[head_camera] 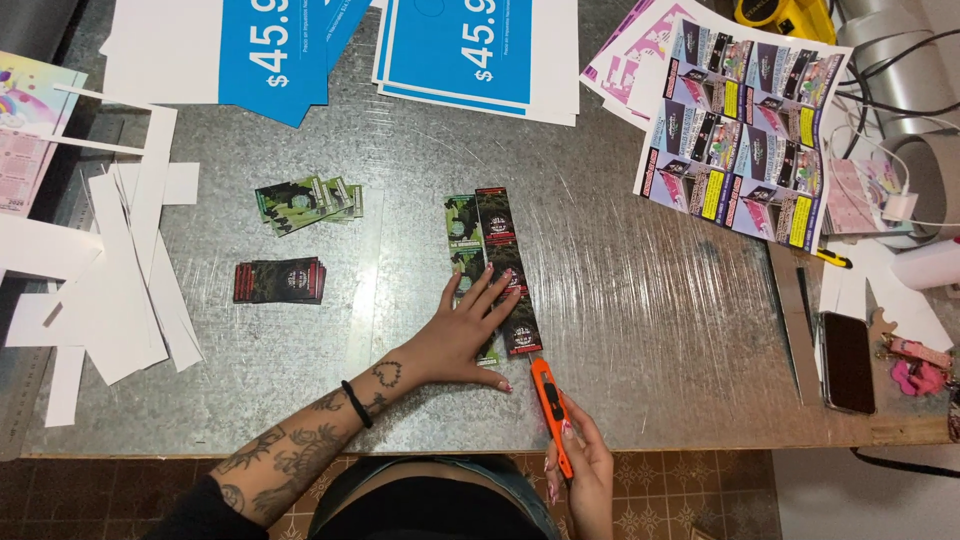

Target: The person is using a utility knife and a metal ruler to manually cut small printed cards from strips of paper on a metal workbench.

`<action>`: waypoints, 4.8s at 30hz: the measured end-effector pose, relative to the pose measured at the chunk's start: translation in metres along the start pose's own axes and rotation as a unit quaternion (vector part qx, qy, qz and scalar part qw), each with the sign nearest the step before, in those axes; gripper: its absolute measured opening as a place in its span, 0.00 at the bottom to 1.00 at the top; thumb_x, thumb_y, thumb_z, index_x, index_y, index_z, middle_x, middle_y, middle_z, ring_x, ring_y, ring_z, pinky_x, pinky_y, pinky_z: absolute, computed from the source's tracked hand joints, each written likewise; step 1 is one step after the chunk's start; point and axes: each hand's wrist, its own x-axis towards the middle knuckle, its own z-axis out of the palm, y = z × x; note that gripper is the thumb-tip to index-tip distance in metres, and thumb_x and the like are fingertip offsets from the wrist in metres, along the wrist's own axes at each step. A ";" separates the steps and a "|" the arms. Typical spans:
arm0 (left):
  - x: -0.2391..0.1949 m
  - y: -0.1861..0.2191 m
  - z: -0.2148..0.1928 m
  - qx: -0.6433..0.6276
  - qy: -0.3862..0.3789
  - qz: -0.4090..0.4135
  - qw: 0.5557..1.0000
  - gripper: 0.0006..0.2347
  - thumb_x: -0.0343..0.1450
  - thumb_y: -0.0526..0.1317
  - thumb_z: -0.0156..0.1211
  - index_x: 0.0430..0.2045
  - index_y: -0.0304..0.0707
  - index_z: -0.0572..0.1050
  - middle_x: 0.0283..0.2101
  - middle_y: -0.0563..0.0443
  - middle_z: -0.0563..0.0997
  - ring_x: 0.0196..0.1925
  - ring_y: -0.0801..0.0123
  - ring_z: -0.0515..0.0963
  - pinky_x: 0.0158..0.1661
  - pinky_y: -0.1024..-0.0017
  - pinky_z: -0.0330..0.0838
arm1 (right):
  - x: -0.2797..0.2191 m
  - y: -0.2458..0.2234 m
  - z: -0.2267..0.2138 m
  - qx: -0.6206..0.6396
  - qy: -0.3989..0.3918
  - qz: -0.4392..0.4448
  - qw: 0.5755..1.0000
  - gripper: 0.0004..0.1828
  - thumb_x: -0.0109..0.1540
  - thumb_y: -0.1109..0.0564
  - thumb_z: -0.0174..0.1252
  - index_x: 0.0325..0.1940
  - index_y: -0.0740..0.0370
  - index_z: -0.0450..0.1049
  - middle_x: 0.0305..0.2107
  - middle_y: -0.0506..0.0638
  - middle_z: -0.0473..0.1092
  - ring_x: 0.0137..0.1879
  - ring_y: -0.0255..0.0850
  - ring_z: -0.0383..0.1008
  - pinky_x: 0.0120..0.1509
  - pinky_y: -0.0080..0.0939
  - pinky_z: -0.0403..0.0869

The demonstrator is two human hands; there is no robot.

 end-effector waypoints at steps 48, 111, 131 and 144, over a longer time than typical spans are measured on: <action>0.032 0.051 0.038 0.386 -0.154 -0.261 0.871 0.46 0.78 0.76 0.30 0.66 0.23 0.73 0.54 0.35 0.87 0.49 0.28 0.88 0.70 0.19 0.36 | 0.011 -0.023 -0.038 -0.190 0.155 -0.139 0.959 0.17 0.61 0.61 0.72 0.54 0.62 0.82 0.38 0.46 0.79 0.37 0.33 0.71 0.49 0.32 0.75; -0.109 -0.058 -0.031 0.080 0.057 -0.064 0.993 0.33 0.82 0.54 0.43 0.82 0.46 0.39 0.83 0.34 0.29 0.84 0.41 0.27 0.77 0.46 0.27 | 0.004 -0.026 0.093 -0.431 -0.333 -0.390 0.742 0.28 0.76 0.37 0.37 0.72 0.45 0.71 0.72 0.47 0.70 0.82 0.54 0.62 0.82 0.74 0.56; -0.084 -0.074 -0.021 0.153 0.113 -0.080 0.978 0.47 0.75 0.75 0.33 0.81 0.38 0.39 0.85 0.46 0.42 0.86 0.58 0.38 0.76 0.41 0.22 | 0.003 -0.019 0.122 -0.496 -0.317 -0.366 0.721 0.34 0.75 0.41 0.39 0.83 0.56 0.57 0.79 0.49 0.57 0.87 0.54 0.40 0.87 0.63 0.43; -0.082 -0.080 -0.020 0.130 0.119 -0.076 0.981 0.44 0.75 0.75 0.33 0.82 0.47 0.44 0.85 0.51 0.44 0.86 0.56 0.41 0.75 0.39 0.25 | 0.006 -0.022 0.123 -0.518 -0.344 -0.358 0.697 0.34 0.76 0.39 0.32 0.85 0.53 0.53 0.81 0.48 0.54 0.88 0.55 0.38 0.87 0.62 0.40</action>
